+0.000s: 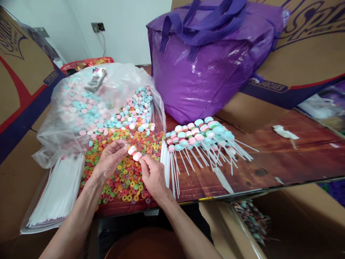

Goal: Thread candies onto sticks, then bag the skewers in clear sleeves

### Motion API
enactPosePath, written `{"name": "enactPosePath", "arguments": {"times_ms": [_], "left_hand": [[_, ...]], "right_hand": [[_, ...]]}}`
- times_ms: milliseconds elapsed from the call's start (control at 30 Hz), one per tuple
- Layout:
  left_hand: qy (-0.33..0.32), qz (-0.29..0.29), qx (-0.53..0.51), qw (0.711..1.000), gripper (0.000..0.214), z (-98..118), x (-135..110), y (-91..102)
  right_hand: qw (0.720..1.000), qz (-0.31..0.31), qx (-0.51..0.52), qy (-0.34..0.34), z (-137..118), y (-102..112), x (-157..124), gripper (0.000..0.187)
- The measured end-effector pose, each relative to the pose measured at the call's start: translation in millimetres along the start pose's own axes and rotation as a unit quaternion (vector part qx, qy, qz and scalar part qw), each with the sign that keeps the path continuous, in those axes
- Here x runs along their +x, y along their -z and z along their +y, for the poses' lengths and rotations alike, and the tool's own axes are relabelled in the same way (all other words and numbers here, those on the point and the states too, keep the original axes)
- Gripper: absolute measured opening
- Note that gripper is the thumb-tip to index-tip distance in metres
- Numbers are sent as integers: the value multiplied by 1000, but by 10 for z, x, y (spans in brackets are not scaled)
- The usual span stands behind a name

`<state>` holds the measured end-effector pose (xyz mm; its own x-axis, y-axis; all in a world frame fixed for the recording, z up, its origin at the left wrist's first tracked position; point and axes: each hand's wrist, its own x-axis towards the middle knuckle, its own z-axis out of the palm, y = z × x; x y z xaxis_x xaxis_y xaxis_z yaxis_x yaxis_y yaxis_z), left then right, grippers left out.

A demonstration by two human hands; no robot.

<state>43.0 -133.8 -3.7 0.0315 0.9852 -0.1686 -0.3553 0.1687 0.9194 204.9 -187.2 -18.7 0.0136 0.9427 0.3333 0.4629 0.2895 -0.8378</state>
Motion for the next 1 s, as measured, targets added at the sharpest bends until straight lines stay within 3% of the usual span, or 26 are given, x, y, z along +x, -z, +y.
{"name": "enactPosePath", "arguments": {"times_ms": [133, 300, 400, 467, 533, 600, 667, 733, 800, 933, 1000], "left_hand": [[43, -8, 9, 999, 36, 11, -40, -33], [42, -28, 29, 998, 36, -23, -51, -111], [1, -27, 69, 997, 36, 6, 72, -156], [-68, -2, 164, 984, 28, 74, 238, -174], [-167, 44, 332, 927, 21, 165, 450, -179], [-248, 58, 522, 814, 25, 247, 670, -174], [-271, 13, 640, 719, 30, 287, 855, -162], [-267, -22, 682, 681, 29, 286, 980, -138], [-258, -32, 681, 684, 26, 269, 1051, -98], [-213, -2, 614, 760, 26, 299, 1126, 3], [-212, 10, 603, 769, 30, 343, 1172, 27]], "right_hand": [[999, 12, 46, 1, 51, -84, -15, 26], [993, 28, 106, -51, 105, -149, 15, 30], [986, 25, 144, -82, 128, -146, 66, 34], [982, 38, 159, -98, 137, -131, 96, 34], [979, 52, 163, -113, 143, -115, 111, 33], [977, 57, 165, -125, 149, -108, 112, 33], [975, 60, 172, -129, 158, -111, 104, 33], [973, 60, 181, -130, 166, -117, 97, 32], [972, 60, 185, -132, 169, -118, 93, 32], [970, 59, 195, -135, 160, -106, 100, 33], [969, 57, 200, -132, 154, -102, 107, 34]]}}
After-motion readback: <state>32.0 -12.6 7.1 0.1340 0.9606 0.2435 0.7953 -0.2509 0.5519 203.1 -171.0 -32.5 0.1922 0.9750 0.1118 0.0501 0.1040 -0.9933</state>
